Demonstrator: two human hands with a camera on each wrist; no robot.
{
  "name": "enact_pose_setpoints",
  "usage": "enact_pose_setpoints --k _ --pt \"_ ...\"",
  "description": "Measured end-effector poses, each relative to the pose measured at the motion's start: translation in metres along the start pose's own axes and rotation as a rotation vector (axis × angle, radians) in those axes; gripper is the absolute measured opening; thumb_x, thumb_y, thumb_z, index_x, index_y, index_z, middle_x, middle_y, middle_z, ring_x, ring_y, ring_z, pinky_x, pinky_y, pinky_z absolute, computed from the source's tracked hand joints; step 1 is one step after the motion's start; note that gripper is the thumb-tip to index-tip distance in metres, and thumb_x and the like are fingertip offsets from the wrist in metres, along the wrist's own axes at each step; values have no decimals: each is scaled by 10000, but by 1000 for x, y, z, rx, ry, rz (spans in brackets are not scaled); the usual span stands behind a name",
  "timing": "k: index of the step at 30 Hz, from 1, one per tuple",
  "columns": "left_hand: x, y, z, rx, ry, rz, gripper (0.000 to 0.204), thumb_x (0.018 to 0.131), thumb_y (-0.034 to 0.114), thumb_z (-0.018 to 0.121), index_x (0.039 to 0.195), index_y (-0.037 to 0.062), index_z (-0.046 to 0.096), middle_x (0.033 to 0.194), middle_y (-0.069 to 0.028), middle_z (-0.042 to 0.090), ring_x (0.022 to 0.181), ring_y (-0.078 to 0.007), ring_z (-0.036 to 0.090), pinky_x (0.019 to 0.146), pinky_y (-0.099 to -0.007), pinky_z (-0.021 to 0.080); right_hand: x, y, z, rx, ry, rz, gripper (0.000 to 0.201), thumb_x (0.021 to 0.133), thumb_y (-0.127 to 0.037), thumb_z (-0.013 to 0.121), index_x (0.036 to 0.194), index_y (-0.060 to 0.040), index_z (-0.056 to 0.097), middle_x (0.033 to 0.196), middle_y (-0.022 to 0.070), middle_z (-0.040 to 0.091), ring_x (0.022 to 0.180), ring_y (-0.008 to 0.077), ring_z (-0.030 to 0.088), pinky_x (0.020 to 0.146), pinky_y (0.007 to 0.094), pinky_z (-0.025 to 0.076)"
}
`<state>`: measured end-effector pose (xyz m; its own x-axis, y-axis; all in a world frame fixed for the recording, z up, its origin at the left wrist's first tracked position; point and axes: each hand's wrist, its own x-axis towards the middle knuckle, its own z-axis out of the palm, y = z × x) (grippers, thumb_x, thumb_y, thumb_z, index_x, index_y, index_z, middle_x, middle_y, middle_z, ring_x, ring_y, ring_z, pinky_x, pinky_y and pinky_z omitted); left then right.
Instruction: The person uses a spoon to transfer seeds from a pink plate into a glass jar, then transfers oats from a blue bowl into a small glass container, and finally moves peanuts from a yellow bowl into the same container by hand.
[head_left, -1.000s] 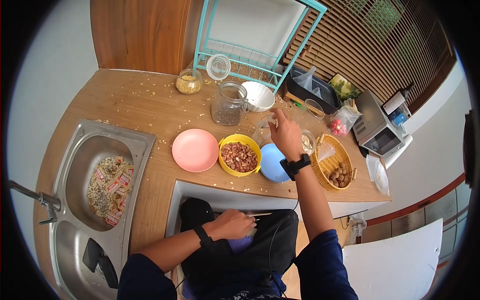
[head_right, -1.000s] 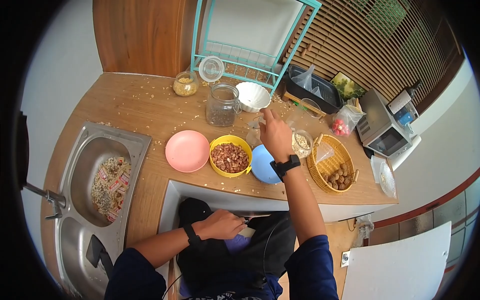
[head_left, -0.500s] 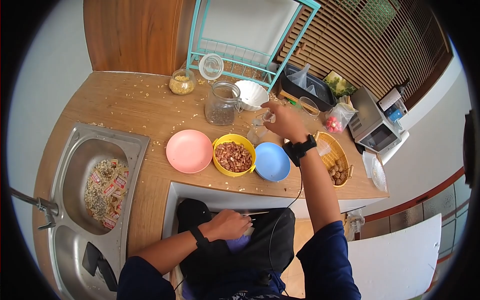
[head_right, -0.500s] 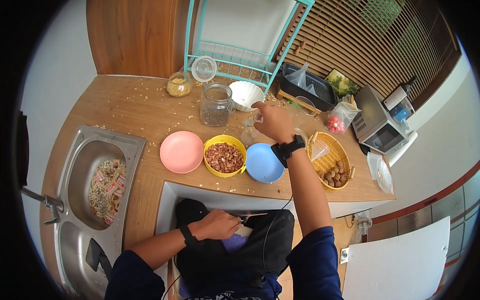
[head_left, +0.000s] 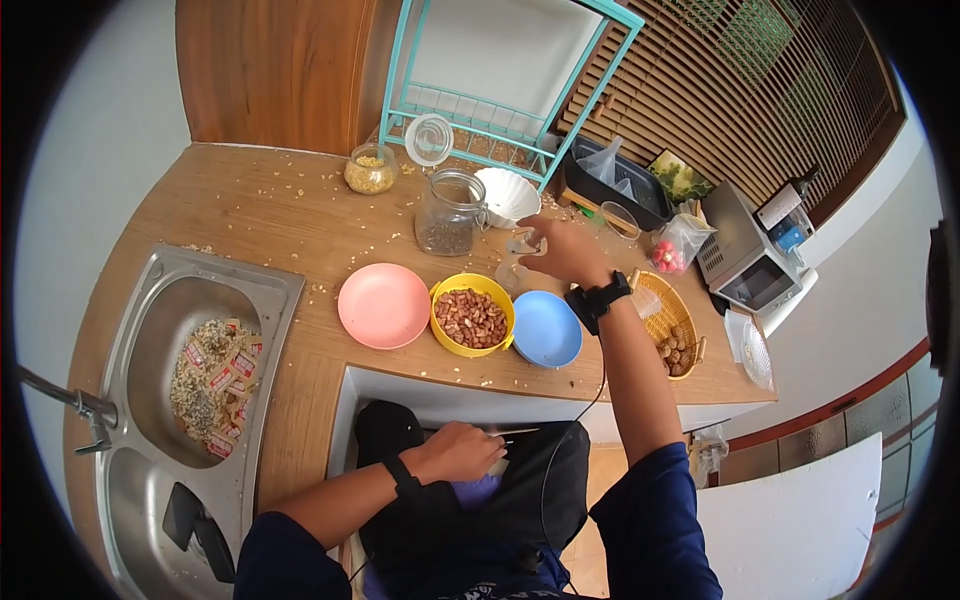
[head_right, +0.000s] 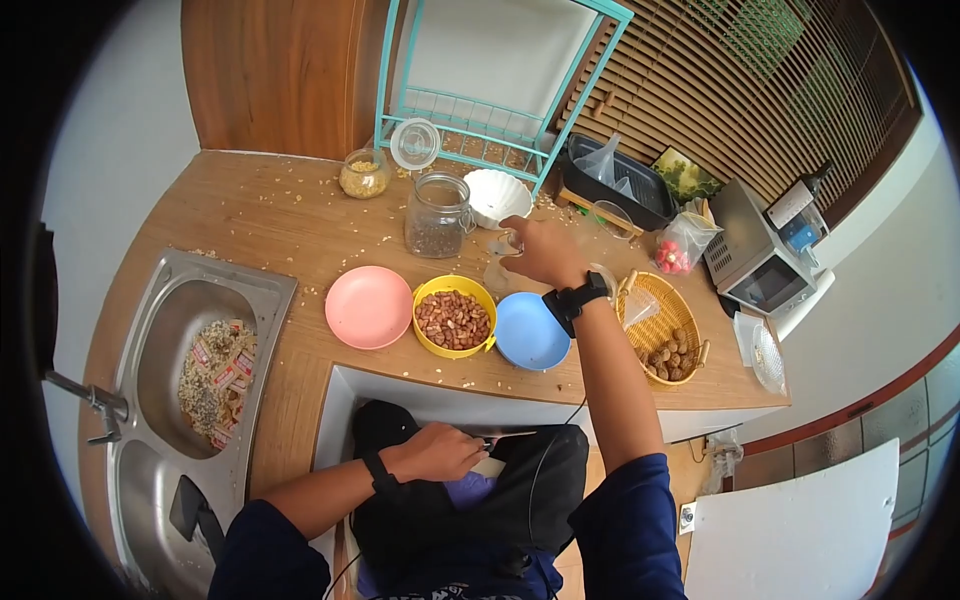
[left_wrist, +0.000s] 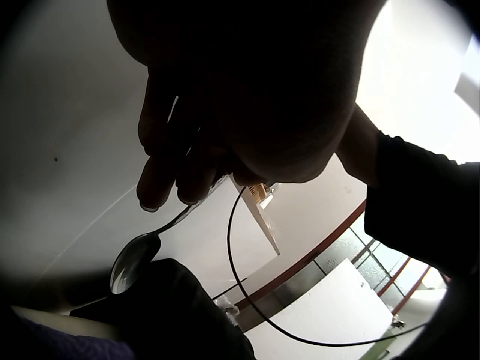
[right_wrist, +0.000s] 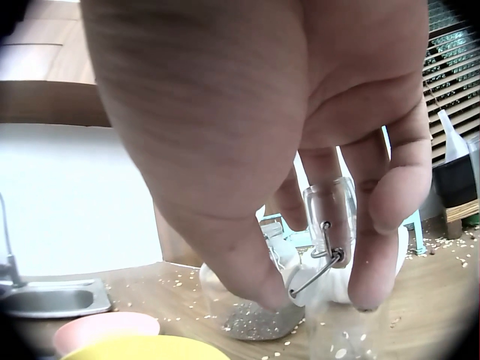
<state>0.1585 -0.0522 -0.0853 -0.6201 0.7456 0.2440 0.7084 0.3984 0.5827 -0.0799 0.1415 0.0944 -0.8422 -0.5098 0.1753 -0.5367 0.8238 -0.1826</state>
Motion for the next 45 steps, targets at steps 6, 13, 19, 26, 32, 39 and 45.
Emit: enact_pose_setpoints --k 6,13,19,26,32,39,45 --pt "0 2 0 -5 -28 1 316 1006 263 576 835 31 706 720 -181 707 672 -396 695 648 -515 555 0 -19 -26 -78 47 112 469 824 -290 819 1232 -80 726 1012 104 789 930 318 744 848 422 571" --pt "1 0 2 14 -35 25 325 1007 264 572 848 19 714 722 -186 708 675 -398 697 648 -515 556 -7 2 -3 -46 -5 -1 417 815 -311 808 1189 -134 761 1021 95 787 933 304 747 829 420 590" --pt "0 0 2 17 -28 21 305 1004 259 578 896 14 724 721 -188 707 666 -392 700 653 -511 560 -9 -10 -8 -76 128 66 324 834 -304 794 1101 -121 773 1020 90 785 901 299 751 790 420 593" --pt "0 -4 5 35 -44 16 284 1003 250 587 925 18 731 751 -180 719 688 -378 710 653 -502 566 -50 -45 -13 90 401 65 211 857 -185 771 1035 -74 749 981 107 754 793 271 733 679 396 577" --pt "3 1 -4 -55 143 -10 244 1000 228 614 912 31 729 776 -164 724 691 -367 707 638 -473 562 -160 -78 41 314 -61 -165 361 889 -194 794 1212 -66 695 1059 142 727 968 320 710 826 420 561" --pt "11 6 -11 -334 439 -47 184 1017 137 641 912 1 707 734 -157 694 641 -351 684 565 -425 515 -235 -76 75 483 -244 -5 445 934 -155 705 1356 -38 629 1115 212 712 1063 423 673 923 471 540" --pt "11 9 -14 -426 390 -135 218 1034 130 642 886 -23 688 651 -144 617 523 -272 615 502 -372 448 -242 -75 86 543 -279 -10 229 956 -139 677 1152 -21 690 1041 176 706 983 399 679 852 471 546"
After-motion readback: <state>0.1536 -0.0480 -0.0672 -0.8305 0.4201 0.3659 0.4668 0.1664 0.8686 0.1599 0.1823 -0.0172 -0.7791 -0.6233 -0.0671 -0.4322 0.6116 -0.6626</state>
